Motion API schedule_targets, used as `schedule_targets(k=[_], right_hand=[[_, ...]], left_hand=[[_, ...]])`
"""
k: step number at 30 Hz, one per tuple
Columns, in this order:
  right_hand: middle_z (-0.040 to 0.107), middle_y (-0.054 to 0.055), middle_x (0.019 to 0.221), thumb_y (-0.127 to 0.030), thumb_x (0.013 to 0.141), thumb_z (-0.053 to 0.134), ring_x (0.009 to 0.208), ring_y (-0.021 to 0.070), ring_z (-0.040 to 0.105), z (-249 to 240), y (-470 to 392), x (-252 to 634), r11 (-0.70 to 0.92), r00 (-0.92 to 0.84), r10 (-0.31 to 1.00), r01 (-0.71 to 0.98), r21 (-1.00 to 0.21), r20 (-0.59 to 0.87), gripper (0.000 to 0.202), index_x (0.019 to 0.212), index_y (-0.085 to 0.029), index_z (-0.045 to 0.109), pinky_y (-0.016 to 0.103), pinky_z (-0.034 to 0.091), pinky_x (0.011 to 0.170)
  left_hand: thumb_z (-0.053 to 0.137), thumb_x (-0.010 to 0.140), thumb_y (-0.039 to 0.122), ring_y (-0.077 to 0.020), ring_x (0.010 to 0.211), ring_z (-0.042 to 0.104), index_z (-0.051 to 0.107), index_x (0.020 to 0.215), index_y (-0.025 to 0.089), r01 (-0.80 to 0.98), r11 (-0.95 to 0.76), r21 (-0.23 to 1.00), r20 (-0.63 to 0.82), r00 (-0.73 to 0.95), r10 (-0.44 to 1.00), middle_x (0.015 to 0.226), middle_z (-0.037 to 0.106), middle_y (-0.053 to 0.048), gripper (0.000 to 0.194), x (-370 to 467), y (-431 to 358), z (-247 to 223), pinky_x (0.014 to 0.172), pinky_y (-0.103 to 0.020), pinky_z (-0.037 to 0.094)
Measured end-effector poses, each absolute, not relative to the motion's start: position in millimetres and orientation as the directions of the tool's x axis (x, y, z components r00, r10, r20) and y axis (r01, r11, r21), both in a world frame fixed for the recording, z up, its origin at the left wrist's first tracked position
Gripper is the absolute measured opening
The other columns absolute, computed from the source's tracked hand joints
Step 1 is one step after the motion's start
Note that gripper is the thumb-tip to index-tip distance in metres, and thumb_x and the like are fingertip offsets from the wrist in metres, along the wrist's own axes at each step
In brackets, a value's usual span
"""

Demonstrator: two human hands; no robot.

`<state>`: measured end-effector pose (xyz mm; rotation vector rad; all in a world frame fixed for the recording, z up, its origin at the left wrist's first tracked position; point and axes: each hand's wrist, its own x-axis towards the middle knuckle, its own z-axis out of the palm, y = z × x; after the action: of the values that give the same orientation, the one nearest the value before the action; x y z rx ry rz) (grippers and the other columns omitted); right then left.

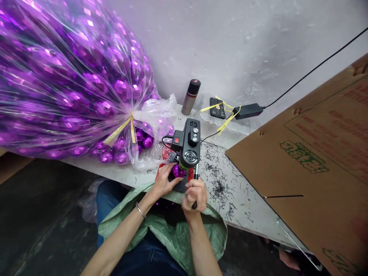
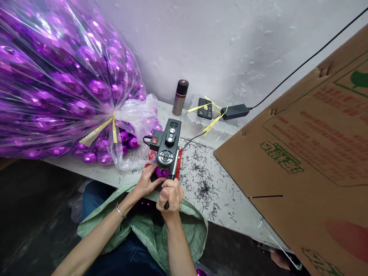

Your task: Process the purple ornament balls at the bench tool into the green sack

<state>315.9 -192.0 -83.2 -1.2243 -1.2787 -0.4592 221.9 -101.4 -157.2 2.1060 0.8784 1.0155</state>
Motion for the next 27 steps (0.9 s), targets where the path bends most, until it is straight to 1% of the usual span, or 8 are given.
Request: schedule_targets(k=[3,9,16,19,21,23,25,27], right_hand=[[0.056,-0.001,0.072,-0.018,0.100,0.037,0.065,0.0115,0.056,-87,-192,316,0.370,0.310,0.342,0.823,-0.431,0.887,0.028,0.074,-0.022,0.045,0.032,0.050,0.071],[0.055,-0.001,0.071,-0.018,0.100,0.036,0.064,0.0122,0.055,-93,-191,318,0.376,0.304,0.339,0.824,-0.425,0.890,0.028,0.074,-0.022,0.045,0.032,0.050,0.070],[0.053,-0.002,0.070,-0.016,0.100,0.034,0.061,0.0116,0.056,-90,-189,319,0.372,0.218,0.310,0.868,-0.330,0.925,0.030,0.072,-0.023,0.044,0.029,0.049,0.064],[0.053,-0.001,0.068,-0.012,0.098,0.038,0.061,0.0122,0.054,-67,-193,320,0.384,0.301,0.354,0.817,-0.431,0.886,0.031,0.069,-0.022,0.046,0.027,0.043,0.057],[0.054,-0.001,0.068,-0.011,0.097,0.043,0.063,0.0125,0.055,-45,-195,320,0.372,0.388,0.411,0.755,-0.540,0.825,0.031,0.068,-0.021,0.047,0.028,0.043,0.059],[0.054,-0.002,0.067,-0.011,0.097,0.046,0.064,0.0125,0.055,-25,-196,320,0.364,0.430,0.469,0.701,-0.613,0.771,0.031,0.068,-0.021,0.048,0.028,0.043,0.061],[0.053,-0.002,0.066,-0.012,0.097,0.047,0.064,0.0123,0.055,-15,-196,320,0.367,0.433,0.487,0.687,-0.627,0.759,0.031,0.068,-0.021,0.048,0.028,0.043,0.062],[0.052,-0.002,0.066,-0.011,0.097,0.047,0.064,0.0123,0.055,-15,-196,318,0.373,0.415,0.467,0.708,-0.600,0.781,0.031,0.067,-0.021,0.048,0.028,0.042,0.062]], left_hand=[[0.067,0.090,0.042,-0.0298,0.116,0.066,0.058,0.130,0.017,0.291,-0.580,0.761,0.415,0.469,0.780,0.123,0.070,-0.015,0.048,222,-101,-158,0.102,-0.048,0.049],[0.070,0.087,0.040,-0.0302,0.117,0.066,0.059,0.129,0.018,0.300,-0.570,0.765,0.403,0.467,0.787,0.124,0.070,-0.014,0.049,224,-101,-159,0.102,-0.048,0.049],[0.073,0.085,0.039,-0.0302,0.115,0.066,0.060,0.128,0.019,0.308,-0.556,0.772,0.388,0.465,0.796,0.122,0.071,-0.014,0.049,226,-99,-153,0.101,-0.049,0.050],[0.074,0.085,0.039,-0.0309,0.118,0.065,0.058,0.130,0.019,0.289,-0.564,0.774,0.392,0.480,0.785,0.124,0.070,-0.014,0.052,225,-100,-152,0.102,-0.050,0.050],[0.073,0.085,0.041,-0.0317,0.122,0.063,0.056,0.133,0.019,0.267,-0.577,0.772,0.405,0.492,0.770,0.128,0.068,-0.015,0.055,222,-106,-154,0.105,-0.052,0.049],[0.071,0.086,0.043,-0.0324,0.126,0.061,0.053,0.135,0.019,0.262,-0.600,0.756,0.419,0.511,0.751,0.131,0.066,-0.016,0.057,213,-118,-157,0.108,-0.054,0.046],[0.071,0.086,0.048,-0.0342,0.131,0.058,0.049,0.140,0.018,0.281,-0.629,0.725,0.425,0.536,0.729,0.135,0.063,-0.018,0.066,201,-130,-159,0.111,-0.056,0.043],[0.071,0.083,0.056,-0.0366,0.135,0.054,0.042,0.146,0.017,0.317,-0.651,0.689,0.432,0.541,0.721,0.143,0.058,-0.021,0.079,187,-134,-156,0.112,-0.057,0.042]])
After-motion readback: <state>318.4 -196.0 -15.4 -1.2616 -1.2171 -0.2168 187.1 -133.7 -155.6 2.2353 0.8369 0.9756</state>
